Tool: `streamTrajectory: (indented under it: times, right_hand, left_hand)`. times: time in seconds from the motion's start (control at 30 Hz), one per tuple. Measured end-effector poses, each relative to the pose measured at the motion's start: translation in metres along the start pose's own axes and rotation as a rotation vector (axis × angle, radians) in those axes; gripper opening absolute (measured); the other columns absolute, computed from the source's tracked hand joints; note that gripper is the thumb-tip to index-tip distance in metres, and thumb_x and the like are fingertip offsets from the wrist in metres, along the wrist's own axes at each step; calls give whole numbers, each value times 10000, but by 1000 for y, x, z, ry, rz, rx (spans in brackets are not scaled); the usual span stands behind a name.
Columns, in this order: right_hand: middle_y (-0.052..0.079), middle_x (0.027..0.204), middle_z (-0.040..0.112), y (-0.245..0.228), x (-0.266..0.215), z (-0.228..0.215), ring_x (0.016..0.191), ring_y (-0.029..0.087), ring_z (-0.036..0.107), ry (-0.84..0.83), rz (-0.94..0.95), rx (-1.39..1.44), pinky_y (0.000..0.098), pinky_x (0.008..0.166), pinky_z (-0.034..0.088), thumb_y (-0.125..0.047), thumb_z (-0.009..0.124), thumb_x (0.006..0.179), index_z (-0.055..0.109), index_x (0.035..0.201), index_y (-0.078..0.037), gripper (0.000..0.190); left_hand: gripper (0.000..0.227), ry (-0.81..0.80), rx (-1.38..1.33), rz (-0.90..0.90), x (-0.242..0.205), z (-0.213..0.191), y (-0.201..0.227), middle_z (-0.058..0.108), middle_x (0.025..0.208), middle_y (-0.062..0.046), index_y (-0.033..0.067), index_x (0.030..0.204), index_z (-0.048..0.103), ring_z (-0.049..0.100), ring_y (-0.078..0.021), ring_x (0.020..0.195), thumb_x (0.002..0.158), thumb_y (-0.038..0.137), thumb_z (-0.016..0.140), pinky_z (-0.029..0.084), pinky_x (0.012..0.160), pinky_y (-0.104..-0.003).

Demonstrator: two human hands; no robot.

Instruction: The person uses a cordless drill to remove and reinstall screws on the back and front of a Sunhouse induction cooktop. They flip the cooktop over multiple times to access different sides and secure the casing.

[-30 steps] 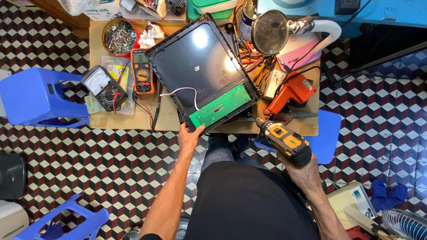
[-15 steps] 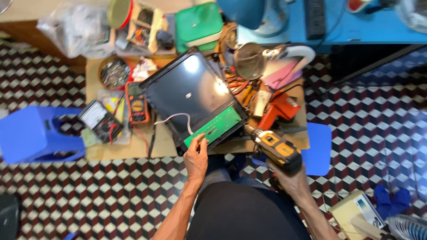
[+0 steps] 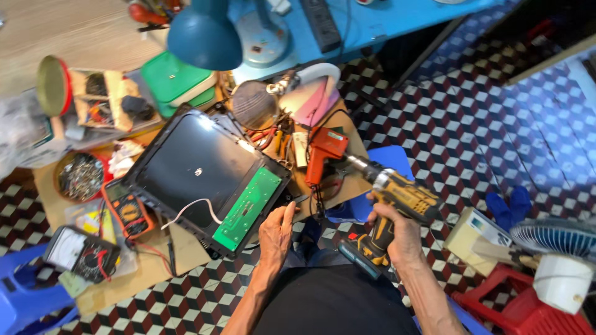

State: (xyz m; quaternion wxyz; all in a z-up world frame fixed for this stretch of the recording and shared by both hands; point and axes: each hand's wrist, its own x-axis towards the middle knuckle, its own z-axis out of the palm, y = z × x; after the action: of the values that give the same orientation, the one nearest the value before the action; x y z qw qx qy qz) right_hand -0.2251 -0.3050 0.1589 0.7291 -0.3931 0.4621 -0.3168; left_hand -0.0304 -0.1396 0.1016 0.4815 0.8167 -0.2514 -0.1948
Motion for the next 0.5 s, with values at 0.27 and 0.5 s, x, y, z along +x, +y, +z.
streamTrajectory:
  times: [0.27,0.5]
  right_hand:
    - [102,1096,708,56,64,-91,758,164,633,257,106,410,326,698,546,-100,656,891,610,1243,-61,357]
    - [124,1113,705,130,144,-187,751,192,622,432,167,631,343,700,553,-114,634,899,596,1234,-68,340]
  left_hand:
    - [234,-119,22,-14,-3,17,0,775,944,-111,65,1058,750,754,-231,838,951,257,669,568,734,-333]
    - [204,-286,57,-146,0,36,17,792,919,-93,85,1099,735,756,-220,766,934,189,676,570,665,-338]
